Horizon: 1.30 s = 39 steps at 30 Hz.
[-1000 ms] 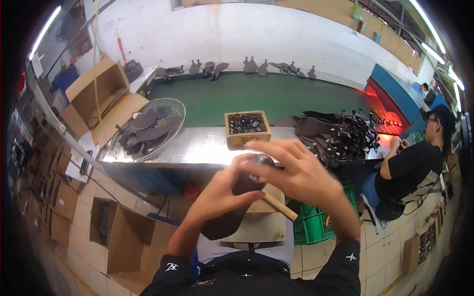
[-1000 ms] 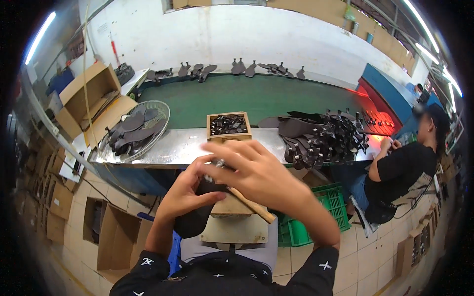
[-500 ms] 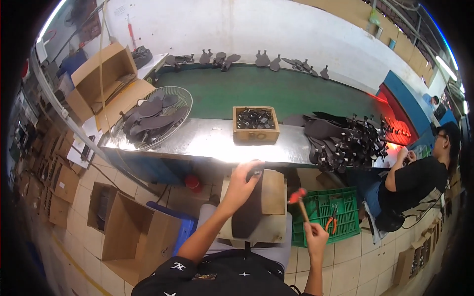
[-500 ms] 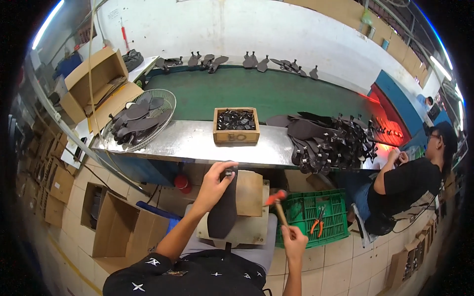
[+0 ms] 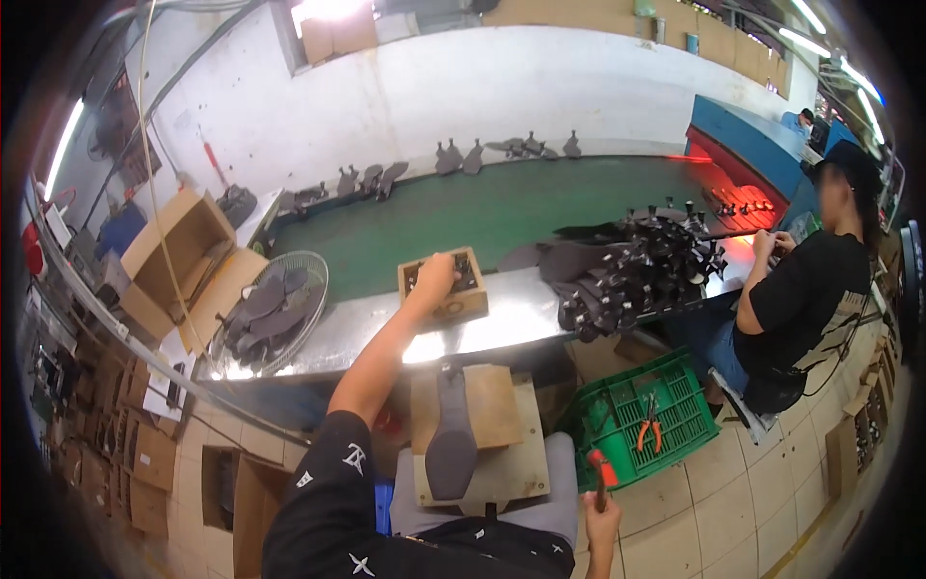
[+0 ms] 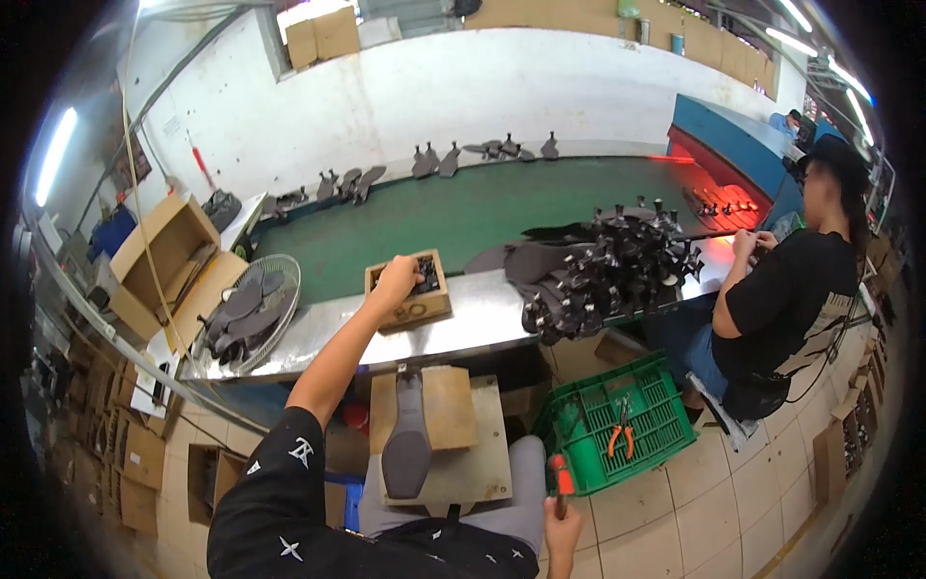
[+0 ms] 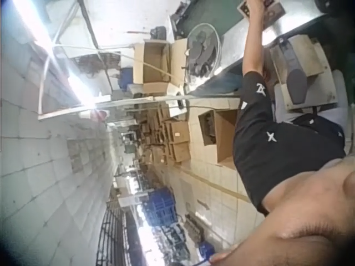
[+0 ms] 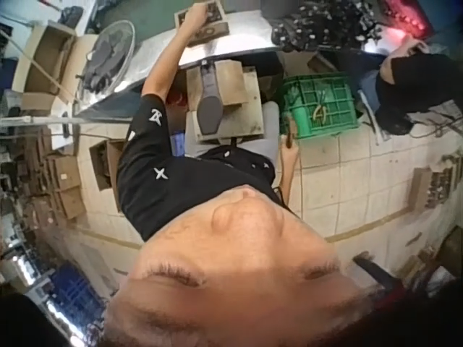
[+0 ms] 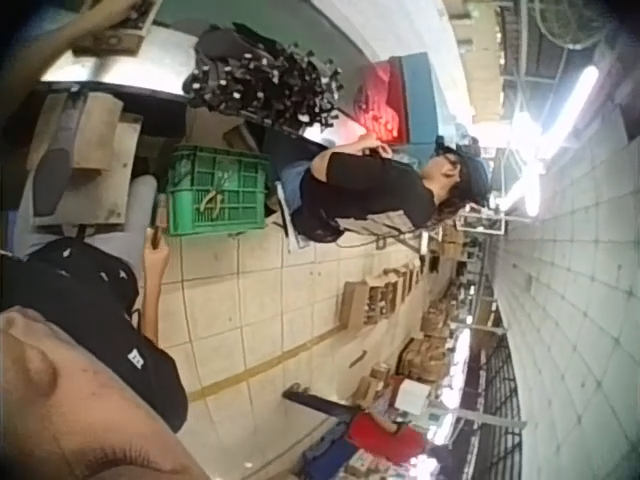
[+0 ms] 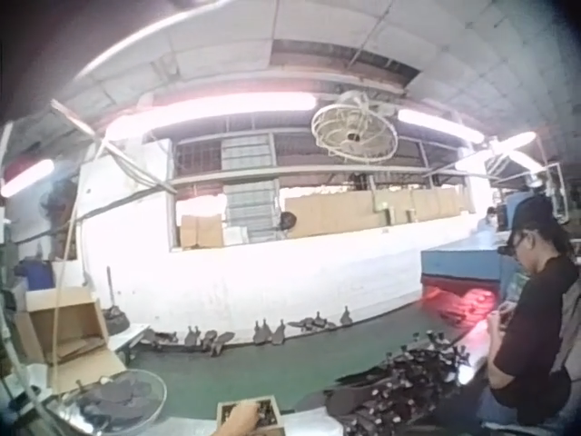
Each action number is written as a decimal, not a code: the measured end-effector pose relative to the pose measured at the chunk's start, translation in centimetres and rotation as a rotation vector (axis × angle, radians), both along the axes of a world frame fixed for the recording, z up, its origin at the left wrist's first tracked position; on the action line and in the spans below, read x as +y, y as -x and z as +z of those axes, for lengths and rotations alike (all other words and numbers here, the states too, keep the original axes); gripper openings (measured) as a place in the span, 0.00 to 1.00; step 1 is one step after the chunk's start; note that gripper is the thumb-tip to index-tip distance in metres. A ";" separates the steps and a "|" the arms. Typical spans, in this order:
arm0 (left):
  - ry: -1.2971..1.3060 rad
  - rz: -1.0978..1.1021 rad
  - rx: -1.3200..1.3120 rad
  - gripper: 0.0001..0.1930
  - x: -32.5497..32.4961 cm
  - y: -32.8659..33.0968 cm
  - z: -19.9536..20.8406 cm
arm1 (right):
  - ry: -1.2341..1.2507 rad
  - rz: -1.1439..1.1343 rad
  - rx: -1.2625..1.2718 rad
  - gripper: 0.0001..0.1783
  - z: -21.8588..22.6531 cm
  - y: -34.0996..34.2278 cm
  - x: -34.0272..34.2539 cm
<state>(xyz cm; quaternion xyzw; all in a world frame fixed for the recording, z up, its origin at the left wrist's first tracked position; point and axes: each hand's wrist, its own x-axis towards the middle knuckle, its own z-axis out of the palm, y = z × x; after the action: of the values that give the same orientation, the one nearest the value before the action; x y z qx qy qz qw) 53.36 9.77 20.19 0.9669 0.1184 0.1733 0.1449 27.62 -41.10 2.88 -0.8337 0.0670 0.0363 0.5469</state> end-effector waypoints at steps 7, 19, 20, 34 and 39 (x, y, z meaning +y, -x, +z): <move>0.081 -0.143 0.023 0.11 3.8 -1.0 -0.2 | -0.190 0.063 -0.029 0.14 1.0 -1.5 2.9; 1.192 -0.328 -0.464 0.14 -14.6 19.6 10.8 | -0.683 0.400 -0.119 0.16 20.3 -7.4 9.7; 1.267 -0.356 -0.475 0.15 -15.7 21.5 11.2 | -0.751 0.425 -0.132 0.17 21.9 -7.4 10.9; 1.088 -0.449 -0.611 0.20 -17.9 30.4 11.1 | -0.813 0.702 -0.182 0.10 26.3 -3.6 17.6; 0.706 -0.492 -0.470 0.19 -17.8 30.3 10.1 | -1.072 0.708 -0.165 0.10 25.3 -4.1 18.2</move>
<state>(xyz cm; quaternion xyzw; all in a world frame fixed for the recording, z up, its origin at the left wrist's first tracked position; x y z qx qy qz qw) 23.07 -8.04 30.28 0.7929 -0.0979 0.2966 0.5232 31.67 -22.94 28.21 -0.4167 -0.2818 0.1786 0.8456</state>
